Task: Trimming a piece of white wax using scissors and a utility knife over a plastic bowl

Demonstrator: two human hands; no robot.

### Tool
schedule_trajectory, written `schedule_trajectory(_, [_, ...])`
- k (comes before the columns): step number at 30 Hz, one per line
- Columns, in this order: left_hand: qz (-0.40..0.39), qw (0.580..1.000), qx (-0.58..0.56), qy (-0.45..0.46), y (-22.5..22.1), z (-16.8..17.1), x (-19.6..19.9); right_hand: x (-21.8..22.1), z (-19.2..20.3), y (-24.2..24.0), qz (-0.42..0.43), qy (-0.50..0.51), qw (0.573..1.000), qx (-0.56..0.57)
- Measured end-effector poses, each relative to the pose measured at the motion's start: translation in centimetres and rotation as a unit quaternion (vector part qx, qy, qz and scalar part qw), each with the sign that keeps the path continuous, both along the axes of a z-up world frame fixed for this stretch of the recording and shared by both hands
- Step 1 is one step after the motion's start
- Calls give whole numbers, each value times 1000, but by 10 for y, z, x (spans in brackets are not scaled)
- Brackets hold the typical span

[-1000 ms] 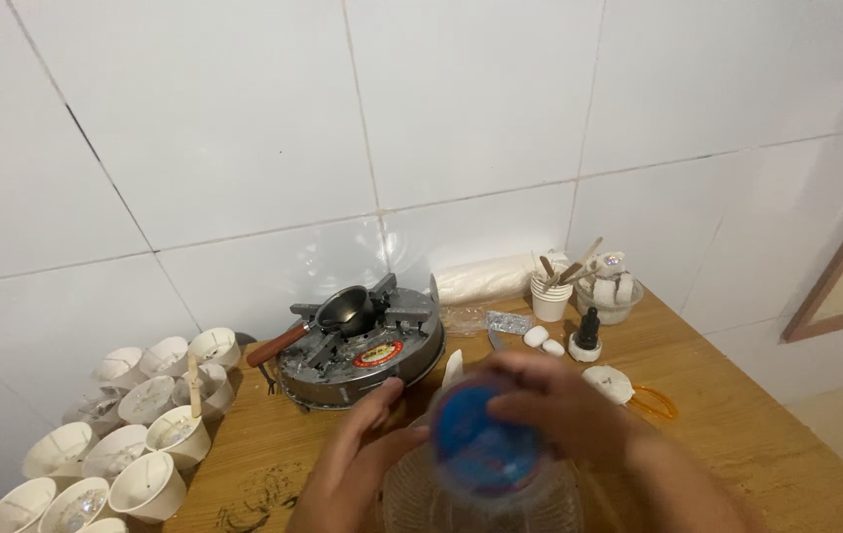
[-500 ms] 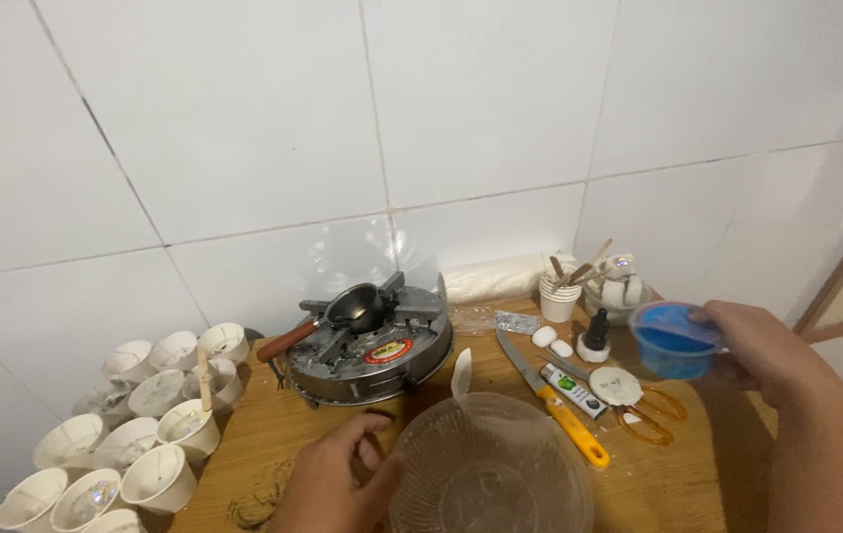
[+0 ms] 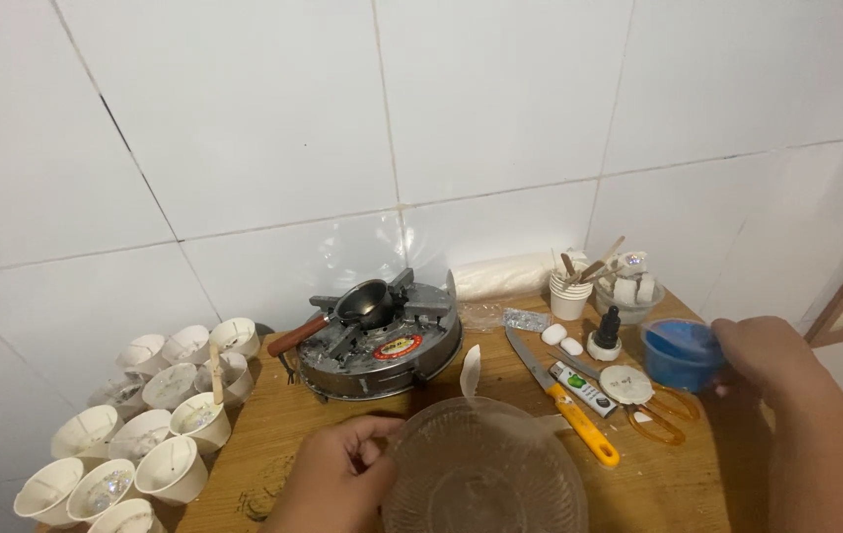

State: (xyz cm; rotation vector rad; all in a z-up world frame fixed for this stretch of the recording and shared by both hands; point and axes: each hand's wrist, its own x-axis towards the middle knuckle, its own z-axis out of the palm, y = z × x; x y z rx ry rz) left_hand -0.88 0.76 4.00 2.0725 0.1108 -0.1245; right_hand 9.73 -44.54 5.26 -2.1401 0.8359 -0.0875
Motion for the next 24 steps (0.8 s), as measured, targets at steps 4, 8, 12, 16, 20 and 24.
schedule_trajectory(4, [-17, 1000, 3, -2, 5, -5, 4, 21, -21, -25, 16, 2, 999, 36])
schedule_trajectory(8, [-17, 999, 46, -14, 11, -12, 9, 15, -13, -16, 22, 2, 997, -72])
schedule_trajectory(12, [-6, 995, 95, 7, 7, 12, 2, -15, 23, 19, 21, 32, 996, -79])
schedule_trajectory(16, [3, 993, 115, 24, 6, 19, 0, 14, -12, -11, 35, 38, 989, -141])
schedule_trajectory(20, [0, 992, 126, 28, 5, 18, 0, 11, -10, -11, 3, 9, 997, -76])
schedule_trajectory(24, [-7, 986, 169, -6, 8, 13, -1, -4, 7, 3, -21, 71, 984, -164])
